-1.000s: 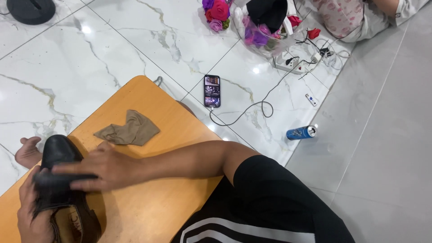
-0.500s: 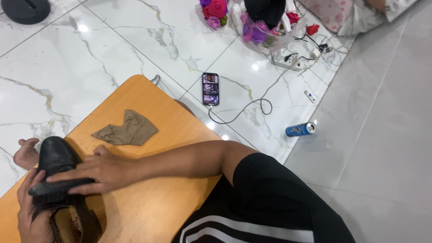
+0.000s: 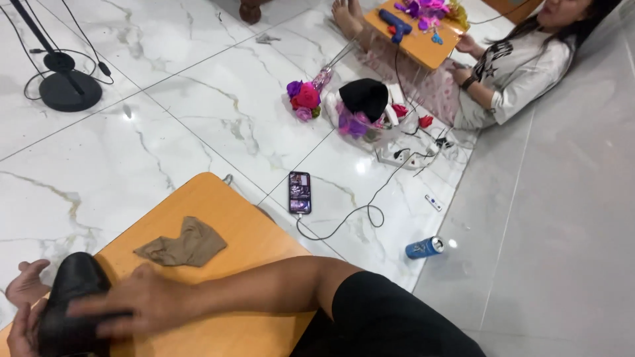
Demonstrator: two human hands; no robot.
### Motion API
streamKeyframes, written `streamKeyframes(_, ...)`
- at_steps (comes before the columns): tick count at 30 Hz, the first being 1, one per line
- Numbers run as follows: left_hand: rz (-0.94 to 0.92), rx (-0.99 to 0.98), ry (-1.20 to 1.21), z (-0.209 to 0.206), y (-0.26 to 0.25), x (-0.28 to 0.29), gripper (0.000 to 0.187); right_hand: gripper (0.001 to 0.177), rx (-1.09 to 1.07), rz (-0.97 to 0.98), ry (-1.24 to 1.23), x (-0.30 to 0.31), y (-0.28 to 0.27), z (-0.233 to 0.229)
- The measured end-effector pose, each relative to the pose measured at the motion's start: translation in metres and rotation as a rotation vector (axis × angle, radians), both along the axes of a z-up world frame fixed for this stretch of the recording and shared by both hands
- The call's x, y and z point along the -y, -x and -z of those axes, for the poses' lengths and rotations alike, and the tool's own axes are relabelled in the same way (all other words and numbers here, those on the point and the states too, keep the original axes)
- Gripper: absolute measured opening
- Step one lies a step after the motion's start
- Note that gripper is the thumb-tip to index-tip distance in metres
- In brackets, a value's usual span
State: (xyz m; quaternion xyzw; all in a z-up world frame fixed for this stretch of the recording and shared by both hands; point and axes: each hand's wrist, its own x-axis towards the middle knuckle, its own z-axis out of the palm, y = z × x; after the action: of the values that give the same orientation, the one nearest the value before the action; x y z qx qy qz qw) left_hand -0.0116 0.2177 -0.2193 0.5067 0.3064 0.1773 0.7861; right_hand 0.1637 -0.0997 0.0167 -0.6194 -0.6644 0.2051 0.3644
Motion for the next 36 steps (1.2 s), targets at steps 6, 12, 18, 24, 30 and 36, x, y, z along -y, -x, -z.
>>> streamKeyframes(6, 0.136, -0.165, -0.719, -0.204, -0.010, 0.197, 0.073, 0.047, 0.177, 0.246, -0.046, -0.014, 0.009, 0.029)
streamKeyframes(12, 0.110, -0.250, -0.548, -0.294, -0.035, 0.237, 0.065, 0.046, 0.184, 0.080, 0.030, -0.016, 0.014, 0.036)
streamKeyframes(18, 0.090, -0.245, -0.637, -0.275, -0.032, 0.229, 0.057, 0.050, 0.234, 0.087, -0.255, 0.000, 0.004, 0.011)
streamKeyframes(24, 0.100, -0.287, -0.551, -0.300, -0.040, 0.239, 0.062, 0.043, 0.073, 0.236, -0.057, -0.009, 0.006, 0.010)
streamKeyframes(30, 0.145, -0.285, -0.700, -0.296, -0.037, 0.236, 0.062, 0.046, 0.203, 0.190, 0.125, -0.016, -0.003, 0.004)
streamKeyframes(36, 0.105, -0.229, -0.601, -0.274, -0.032, 0.224, 0.068, 0.058, 0.279, 0.061, -0.052, -0.013, 0.018, 0.040)
